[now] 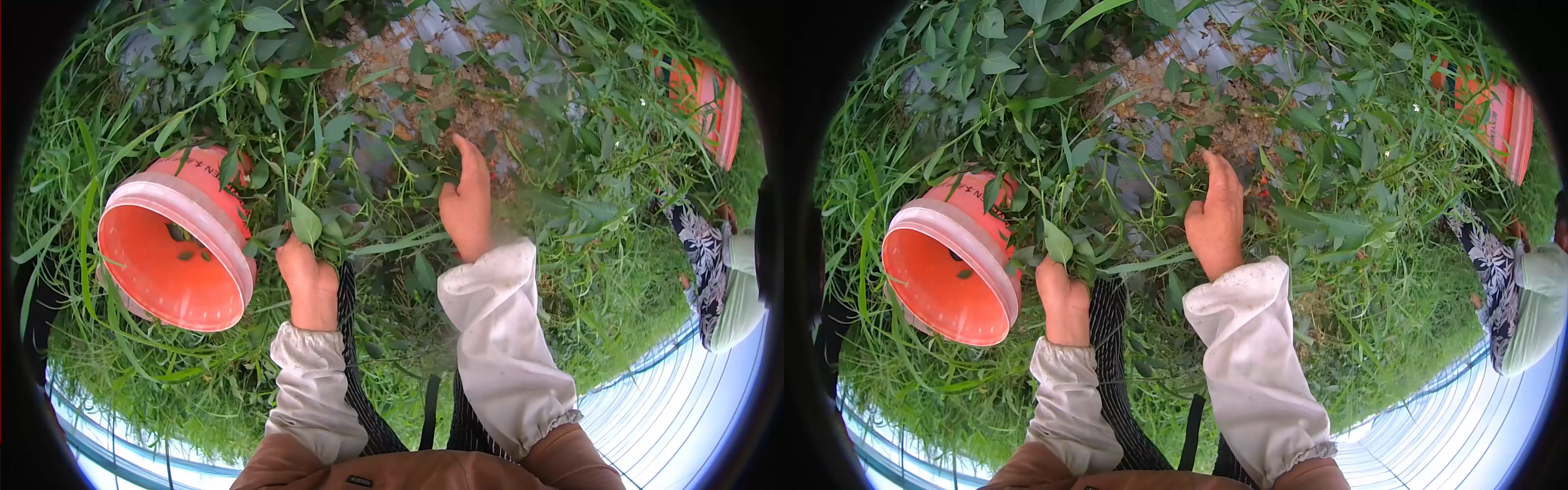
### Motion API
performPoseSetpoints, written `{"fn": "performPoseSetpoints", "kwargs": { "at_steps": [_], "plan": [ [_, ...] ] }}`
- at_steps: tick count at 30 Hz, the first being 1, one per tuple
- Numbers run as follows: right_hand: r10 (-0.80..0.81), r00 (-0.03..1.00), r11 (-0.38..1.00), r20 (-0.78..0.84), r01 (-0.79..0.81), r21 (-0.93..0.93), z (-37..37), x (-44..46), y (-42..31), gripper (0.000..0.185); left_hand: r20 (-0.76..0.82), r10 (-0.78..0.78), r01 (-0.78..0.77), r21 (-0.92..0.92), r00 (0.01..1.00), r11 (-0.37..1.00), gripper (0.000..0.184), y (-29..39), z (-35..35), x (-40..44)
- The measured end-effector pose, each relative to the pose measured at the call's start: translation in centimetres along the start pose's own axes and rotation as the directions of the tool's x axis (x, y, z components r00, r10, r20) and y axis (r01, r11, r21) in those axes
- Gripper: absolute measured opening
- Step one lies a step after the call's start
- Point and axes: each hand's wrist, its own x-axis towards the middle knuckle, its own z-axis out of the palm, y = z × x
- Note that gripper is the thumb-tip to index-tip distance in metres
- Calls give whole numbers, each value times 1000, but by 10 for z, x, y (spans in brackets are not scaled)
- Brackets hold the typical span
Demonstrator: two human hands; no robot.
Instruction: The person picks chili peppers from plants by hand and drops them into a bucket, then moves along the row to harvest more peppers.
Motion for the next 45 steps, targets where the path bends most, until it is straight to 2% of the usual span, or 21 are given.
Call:
{"fn": "performPoseSetpoints", "kwargs": {
  "at_steps": [1,3,5,7,9,11,12,15,19,21,23,27,28,29,30,31,32,34,37,43,45],
  "plan": [
    [5,1000,1000,-4,-5,-3,13,-9,17,48,-27,23,-23,-4,999,1000,15,0,3,-1],
    [-15,901,980,433,100,-174,36,-26,43,45,8,27,-28,83,1000,996,19,-1,5,-6],
    [165,770,977,617,-214,6,35,-50,-1,39,39,33,-40,178,999,983,24,-2,8,-9],
    [205,860,959,468,-272,79,38,-84,-45,32,26,60,-65,283,998,957,42,-11,16,-16],
    [-1,926,993,378,-43,107,44,-111,-61,35,101,68,-100,366,993,925,60,-17,17,-24],
    [114,871,880,477,-311,358,53,-125,-72,37,469,159,-444,595,869,670,57,-15,27,-35],
    [-61,842,997,536,22,77,47,-127,-70,32,380,-46,-211,606,924,767,48,-7,24,-30],
    [-214,689,973,693,90,211,24,-106,-75,27,209,126,-219,521,970,825,39,-7,13,-15],
    [-223,824,832,522,-118,542,11,-91,-59,33,75,194,-208,337,978,918,39,-4,17,-20],
    [186,925,611,331,-373,698,28,-82,-18,35,9,198,-190,322,980,928,41,0,22,-24],
    [554,803,573,222,-561,598,38,-53,42,35,59,232,-238,324,971,915,43,-2,15,-20],
    [876,199,-154,439,-748,646,94,-34,221,35,25,270,-262,343,963,902,44,-6,9,-16],
    [788,398,452,469,-892,-3,90,-34,250,26,12,260,-246,371,965,896,43,-3,6,-15],
    [663,577,716,477,-303,-629,84,-33,274,17,-1,251,-230,396,968,889,41,-1,4,-14],
    [754,536,559,380,-827,57,96,-25,304,26,-6,249,-227,394,968,891,41,-1,4,-14],
    [827,417,13,378,-685,728,100,-17,304,34,-6,244,-224,379,970,898,41,0,5,-17],
    [824,419,16,381,-690,724,102,-13,303,34,-5,241,-223,362,971,905,41,0,6,-17],
    [665,742,590,88,-594,547,81,15,229,11,25,242,-235,355,970,905,40,-2,3,-17],
    [516,854,839,72,-521,158,87,28,198,12,69,253,-260,377,965,889,39,-4,-3,-13],
    [426,884,893,194,-376,-249,113,-7,196,28,80,254,-264,415,964,871,38,-8,-8,-14],
    [452,890,852,60,-411,-323,117,-17,211,44,70,253,-258,432,965,864,38,-9,-8,-14]
  ]
}}
